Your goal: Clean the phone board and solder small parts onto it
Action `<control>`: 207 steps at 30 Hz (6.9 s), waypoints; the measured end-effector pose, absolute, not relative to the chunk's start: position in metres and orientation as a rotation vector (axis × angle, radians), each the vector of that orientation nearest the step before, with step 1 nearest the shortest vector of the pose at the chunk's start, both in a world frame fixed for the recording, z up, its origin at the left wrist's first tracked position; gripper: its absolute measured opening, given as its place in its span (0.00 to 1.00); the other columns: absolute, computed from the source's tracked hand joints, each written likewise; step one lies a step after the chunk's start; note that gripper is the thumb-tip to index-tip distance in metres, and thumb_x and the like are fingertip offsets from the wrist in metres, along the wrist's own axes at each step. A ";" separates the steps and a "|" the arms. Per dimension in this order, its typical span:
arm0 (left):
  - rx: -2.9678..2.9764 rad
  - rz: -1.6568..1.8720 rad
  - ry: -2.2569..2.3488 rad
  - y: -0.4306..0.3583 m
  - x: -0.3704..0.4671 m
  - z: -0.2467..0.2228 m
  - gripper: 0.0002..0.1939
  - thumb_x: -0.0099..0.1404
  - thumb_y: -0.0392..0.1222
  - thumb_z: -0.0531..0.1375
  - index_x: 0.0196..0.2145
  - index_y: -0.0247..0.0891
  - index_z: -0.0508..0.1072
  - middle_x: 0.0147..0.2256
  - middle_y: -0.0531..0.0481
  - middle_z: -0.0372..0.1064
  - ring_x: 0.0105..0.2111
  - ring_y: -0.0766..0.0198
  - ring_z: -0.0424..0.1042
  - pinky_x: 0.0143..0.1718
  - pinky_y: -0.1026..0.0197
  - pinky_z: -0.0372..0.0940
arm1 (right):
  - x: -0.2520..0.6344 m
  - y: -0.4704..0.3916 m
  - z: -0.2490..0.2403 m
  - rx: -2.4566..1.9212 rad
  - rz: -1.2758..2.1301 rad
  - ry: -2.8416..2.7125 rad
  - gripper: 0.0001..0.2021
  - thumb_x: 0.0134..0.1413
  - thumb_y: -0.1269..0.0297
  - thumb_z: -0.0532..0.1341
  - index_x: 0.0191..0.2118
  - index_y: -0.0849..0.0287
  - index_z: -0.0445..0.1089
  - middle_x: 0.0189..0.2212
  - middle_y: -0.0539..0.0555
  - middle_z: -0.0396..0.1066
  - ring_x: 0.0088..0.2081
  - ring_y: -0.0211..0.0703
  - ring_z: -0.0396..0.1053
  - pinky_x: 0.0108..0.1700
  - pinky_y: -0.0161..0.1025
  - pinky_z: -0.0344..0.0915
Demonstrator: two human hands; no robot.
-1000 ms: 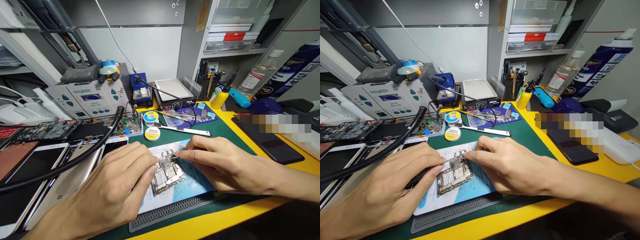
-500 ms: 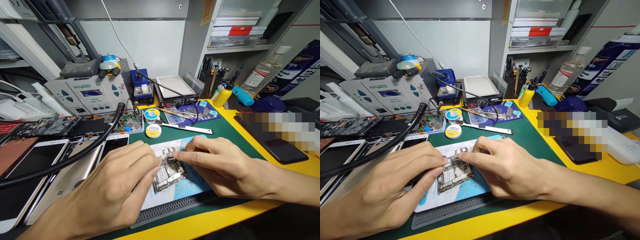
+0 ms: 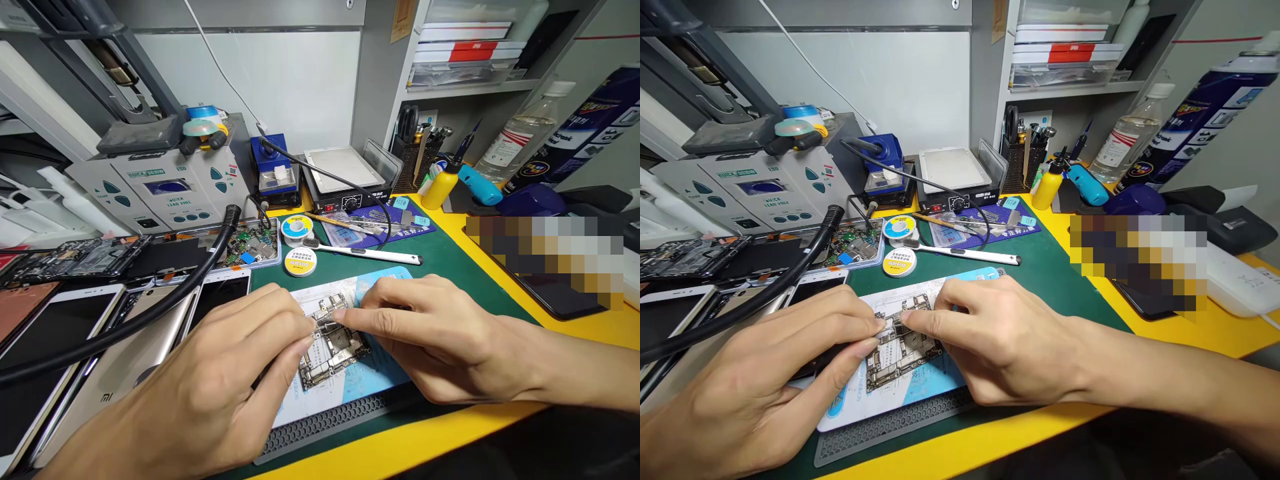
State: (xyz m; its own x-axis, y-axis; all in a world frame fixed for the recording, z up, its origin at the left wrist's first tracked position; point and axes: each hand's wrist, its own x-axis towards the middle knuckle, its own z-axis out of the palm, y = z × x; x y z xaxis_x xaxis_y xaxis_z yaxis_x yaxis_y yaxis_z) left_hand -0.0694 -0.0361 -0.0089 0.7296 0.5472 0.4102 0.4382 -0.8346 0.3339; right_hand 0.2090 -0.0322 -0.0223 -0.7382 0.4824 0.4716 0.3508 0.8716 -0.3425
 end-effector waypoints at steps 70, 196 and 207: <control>2.653 0.739 0.754 -0.034 -0.070 -0.010 0.10 0.75 0.26 0.54 0.44 0.38 0.71 0.37 0.52 0.70 0.36 0.68 0.68 0.40 0.65 0.64 | 0.205 -0.030 -0.023 -0.544 0.178 -2.450 0.24 0.57 0.82 0.55 0.56 0.73 0.76 0.35 0.57 0.71 0.29 0.41 0.64 0.27 0.37 0.58; 2.678 0.769 0.727 -0.031 -0.070 -0.010 0.10 0.77 0.28 0.53 0.45 0.40 0.70 0.37 0.53 0.71 0.38 0.67 0.70 0.40 0.64 0.66 | 0.204 -0.035 -0.021 -0.634 -0.023 -2.557 0.24 0.59 0.81 0.55 0.59 0.68 0.73 0.33 0.54 0.69 0.27 0.43 0.61 0.25 0.40 0.50; 2.672 0.771 0.726 -0.031 -0.070 -0.010 0.09 0.77 0.28 0.54 0.45 0.39 0.71 0.37 0.52 0.72 0.38 0.66 0.70 0.40 0.63 0.66 | 0.204 -0.034 -0.020 -0.633 0.036 -2.573 0.24 0.60 0.81 0.54 0.59 0.69 0.74 0.33 0.54 0.68 0.28 0.42 0.60 0.26 0.40 0.51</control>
State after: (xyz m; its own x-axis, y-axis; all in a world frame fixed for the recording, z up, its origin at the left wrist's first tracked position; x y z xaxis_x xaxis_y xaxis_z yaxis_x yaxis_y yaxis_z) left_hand -0.0700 -0.0305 -0.0101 0.7333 0.5321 0.4233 0.3902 -0.8392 0.3788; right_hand 0.2038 -0.0337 -0.0204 -0.7745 0.4426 0.4520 0.4300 0.8924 -0.1371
